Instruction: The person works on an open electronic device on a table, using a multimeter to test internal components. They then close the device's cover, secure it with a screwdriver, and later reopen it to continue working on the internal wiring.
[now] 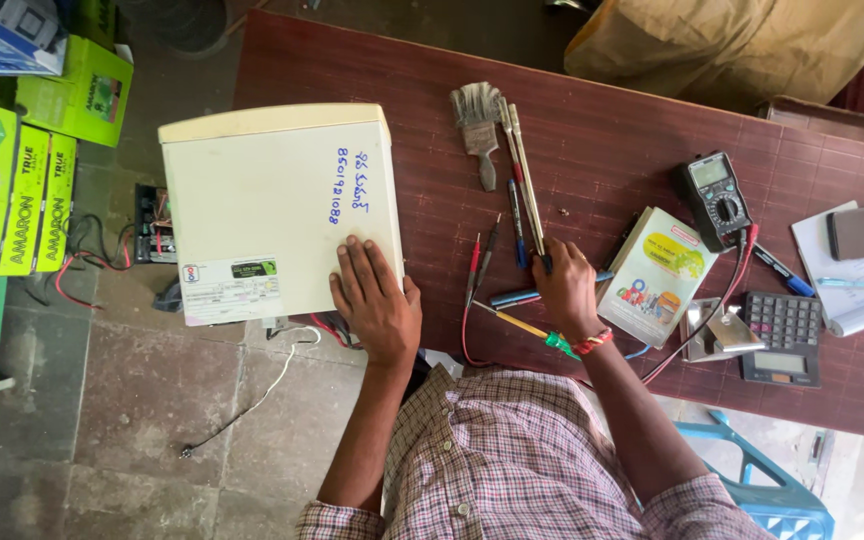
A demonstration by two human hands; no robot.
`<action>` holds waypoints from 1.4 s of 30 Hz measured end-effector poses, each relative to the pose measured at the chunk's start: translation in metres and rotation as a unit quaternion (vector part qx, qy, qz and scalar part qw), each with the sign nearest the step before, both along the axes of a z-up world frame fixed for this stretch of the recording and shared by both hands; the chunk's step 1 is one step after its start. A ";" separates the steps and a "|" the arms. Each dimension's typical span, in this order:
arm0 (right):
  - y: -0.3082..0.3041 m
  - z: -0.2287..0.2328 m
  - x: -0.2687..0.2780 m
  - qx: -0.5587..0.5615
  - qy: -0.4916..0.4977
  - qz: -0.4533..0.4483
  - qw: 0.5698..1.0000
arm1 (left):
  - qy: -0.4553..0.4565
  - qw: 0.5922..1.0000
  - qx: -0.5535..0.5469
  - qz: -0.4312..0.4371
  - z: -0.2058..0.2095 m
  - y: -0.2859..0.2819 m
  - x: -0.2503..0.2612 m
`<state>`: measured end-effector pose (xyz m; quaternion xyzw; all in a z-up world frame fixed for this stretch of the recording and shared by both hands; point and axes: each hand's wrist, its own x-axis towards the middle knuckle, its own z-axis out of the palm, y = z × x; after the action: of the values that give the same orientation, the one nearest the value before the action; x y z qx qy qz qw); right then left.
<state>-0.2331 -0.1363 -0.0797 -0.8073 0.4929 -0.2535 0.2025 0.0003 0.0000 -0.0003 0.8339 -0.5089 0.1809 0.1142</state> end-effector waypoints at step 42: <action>-0.081 -0.008 0.229 0.246 -0.296 0.045 0.922 | 0.074 0.969 0.208 0.108 0.047 -0.143 0.031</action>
<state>-0.0039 -0.2175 -0.0874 -0.6417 0.4208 -0.3424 0.5421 0.0312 -0.1433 0.0466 0.9004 -0.4323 0.0202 -0.0453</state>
